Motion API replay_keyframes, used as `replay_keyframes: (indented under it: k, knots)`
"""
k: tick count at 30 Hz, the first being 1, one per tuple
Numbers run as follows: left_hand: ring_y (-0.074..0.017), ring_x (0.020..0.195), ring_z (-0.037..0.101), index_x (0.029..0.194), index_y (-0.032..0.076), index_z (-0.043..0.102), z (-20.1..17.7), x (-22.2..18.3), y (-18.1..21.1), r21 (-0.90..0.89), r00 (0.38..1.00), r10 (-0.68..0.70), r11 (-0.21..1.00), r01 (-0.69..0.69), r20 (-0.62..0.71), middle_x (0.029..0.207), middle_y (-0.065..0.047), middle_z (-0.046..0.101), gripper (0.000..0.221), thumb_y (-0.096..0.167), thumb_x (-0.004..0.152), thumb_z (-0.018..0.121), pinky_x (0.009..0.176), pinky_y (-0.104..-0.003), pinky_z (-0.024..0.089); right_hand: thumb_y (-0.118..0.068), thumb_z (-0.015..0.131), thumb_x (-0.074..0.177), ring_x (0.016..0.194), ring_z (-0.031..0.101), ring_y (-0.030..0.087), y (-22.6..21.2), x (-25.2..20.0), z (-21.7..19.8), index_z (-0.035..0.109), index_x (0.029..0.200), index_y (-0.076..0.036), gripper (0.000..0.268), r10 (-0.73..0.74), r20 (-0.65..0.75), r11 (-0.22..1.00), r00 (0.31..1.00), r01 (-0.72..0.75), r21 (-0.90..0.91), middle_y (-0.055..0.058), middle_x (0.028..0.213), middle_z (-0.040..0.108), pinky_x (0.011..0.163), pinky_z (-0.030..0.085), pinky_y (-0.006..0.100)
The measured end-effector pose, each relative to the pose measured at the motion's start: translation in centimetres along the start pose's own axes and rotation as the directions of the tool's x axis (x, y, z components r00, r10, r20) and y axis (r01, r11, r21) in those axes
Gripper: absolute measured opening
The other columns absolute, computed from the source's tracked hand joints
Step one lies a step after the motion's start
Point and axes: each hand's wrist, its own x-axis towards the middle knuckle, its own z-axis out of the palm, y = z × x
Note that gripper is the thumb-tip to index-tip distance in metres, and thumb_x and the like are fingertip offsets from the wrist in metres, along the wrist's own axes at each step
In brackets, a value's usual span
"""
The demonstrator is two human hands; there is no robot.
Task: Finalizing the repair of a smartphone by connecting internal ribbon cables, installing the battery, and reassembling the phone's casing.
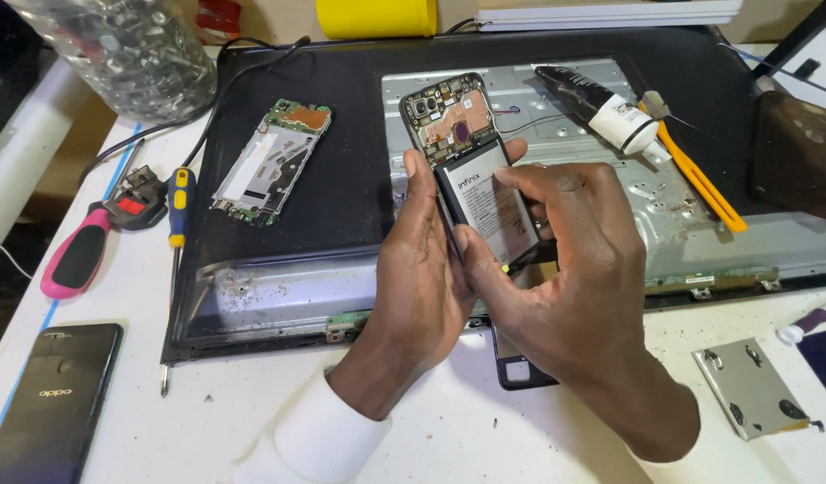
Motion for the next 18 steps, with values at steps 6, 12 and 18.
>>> replay_keyframes:
  k: [6,12,18]
  knots:
    - [-0.0223,0.121,0.062,0.148,0.005,0.054,0.39,-0.13,-0.05,-0.013,0.999,-0.012,1.0,0.011,-0.034,0.139,-0.011,0.064,0.068,0.051,0.102,0.034,0.107,-0.036,0.051,-0.018,0.082,0.088,0.099,0.063,0.031,-0.13,-0.34,0.01,0.065,0.123,0.002,0.044,0.012,-0.023,1.0,1.0,-0.012,-0.011,0.019,0.111,0.058,0.085,0.054,0.041]
    - [-0.0266,0.127,0.061,0.147,0.003,0.054,0.61,-0.54,0.02,-0.006,1.0,-0.005,1.0,0.005,-0.023,0.138,-0.013,0.063,0.069,0.05,0.102,0.033,0.113,-0.04,0.049,-0.02,0.081,0.088,0.093,0.058,0.029,-0.19,-0.63,0.24,0.067,0.121,0.003,0.043,0.02,-0.05,1.0,0.999,-0.021,-0.022,0.017,0.102,0.058,0.081,0.052,0.04]
    - [-0.0256,0.12,0.063,0.143,0.003,0.058,0.69,-0.47,-0.47,-0.027,0.997,-0.014,1.0,0.012,-0.078,0.134,-0.012,0.065,0.07,0.053,0.101,0.033,0.108,-0.041,0.052,-0.021,0.08,0.085,0.096,0.056,0.03,-0.33,-0.84,0.36,0.066,0.114,0.004,0.041,0.064,-0.036,0.997,0.997,-0.065,-0.034,0.016,0.101,0.053,0.082,0.049,0.041]
